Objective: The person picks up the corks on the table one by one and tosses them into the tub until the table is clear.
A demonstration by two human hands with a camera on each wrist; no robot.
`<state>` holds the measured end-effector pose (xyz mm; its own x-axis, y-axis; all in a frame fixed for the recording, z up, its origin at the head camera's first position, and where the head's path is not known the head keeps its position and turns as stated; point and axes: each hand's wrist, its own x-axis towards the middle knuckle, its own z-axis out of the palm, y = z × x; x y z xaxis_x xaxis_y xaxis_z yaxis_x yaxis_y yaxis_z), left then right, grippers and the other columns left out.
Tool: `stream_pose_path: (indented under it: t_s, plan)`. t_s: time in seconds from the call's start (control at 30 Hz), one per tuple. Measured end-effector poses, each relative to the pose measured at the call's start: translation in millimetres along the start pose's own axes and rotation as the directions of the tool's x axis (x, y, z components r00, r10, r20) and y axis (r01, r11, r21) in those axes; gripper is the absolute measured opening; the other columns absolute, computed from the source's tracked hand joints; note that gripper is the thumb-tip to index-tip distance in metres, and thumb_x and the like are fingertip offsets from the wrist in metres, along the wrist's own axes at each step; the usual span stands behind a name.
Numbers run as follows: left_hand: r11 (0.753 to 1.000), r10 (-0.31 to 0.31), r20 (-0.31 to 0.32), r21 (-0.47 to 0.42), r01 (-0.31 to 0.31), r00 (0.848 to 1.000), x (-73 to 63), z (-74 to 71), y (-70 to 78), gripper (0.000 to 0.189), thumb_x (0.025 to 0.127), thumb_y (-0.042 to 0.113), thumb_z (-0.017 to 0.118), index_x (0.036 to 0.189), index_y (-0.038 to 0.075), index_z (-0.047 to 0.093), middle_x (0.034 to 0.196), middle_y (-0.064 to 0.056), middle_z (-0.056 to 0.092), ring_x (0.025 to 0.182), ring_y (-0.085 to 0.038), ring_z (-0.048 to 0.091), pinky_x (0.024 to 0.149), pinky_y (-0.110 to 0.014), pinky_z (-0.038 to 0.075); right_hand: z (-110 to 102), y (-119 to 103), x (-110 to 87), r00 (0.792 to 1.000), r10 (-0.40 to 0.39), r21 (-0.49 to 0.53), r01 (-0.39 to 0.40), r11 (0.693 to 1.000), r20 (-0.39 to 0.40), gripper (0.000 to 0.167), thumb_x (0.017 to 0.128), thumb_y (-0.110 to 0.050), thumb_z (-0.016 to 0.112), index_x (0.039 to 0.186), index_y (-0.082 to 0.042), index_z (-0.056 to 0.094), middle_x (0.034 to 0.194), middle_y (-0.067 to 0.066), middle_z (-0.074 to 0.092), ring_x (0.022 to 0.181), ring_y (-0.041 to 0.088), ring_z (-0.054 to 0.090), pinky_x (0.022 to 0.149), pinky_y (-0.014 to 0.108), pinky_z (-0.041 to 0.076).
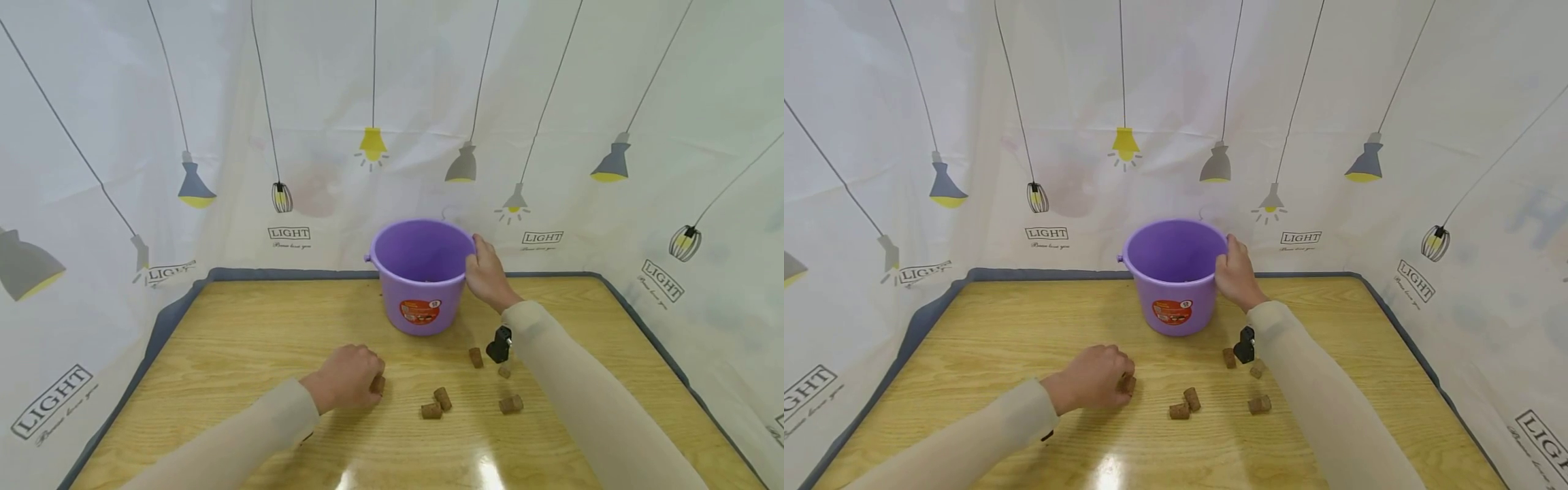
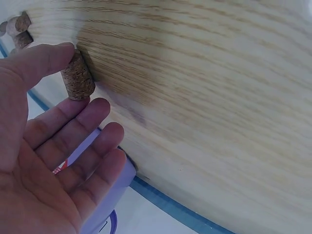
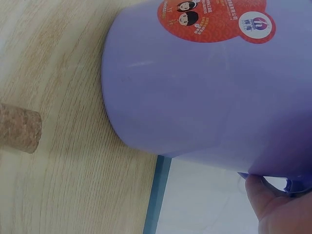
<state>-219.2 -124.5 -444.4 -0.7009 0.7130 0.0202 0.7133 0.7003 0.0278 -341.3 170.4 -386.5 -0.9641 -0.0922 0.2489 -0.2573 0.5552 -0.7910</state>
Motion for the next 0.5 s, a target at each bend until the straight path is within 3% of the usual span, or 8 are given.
stream_pose_path:
  t_s: [0.5]
  plan:
    - [0.999,0.028,-0.063,-0.016,-0.029,0.998,-0.3,-0.7,-0.9,0.015,0.077,0.021,0.081,0.072,0.022,0.067,0.067,0.017,0.058,0.065,-0.003,0.055,0.062,-0.021,0.051,-0.6,0.1,-0.4,1.000,0.008,0.007,-0.008,1.000,0.005,0.063,0.107,-0.018,0.028,0.161,0.006,0.008,0.167,0.028,0.011,0.155,0.042,0.011,0.127,0.053,0.010]
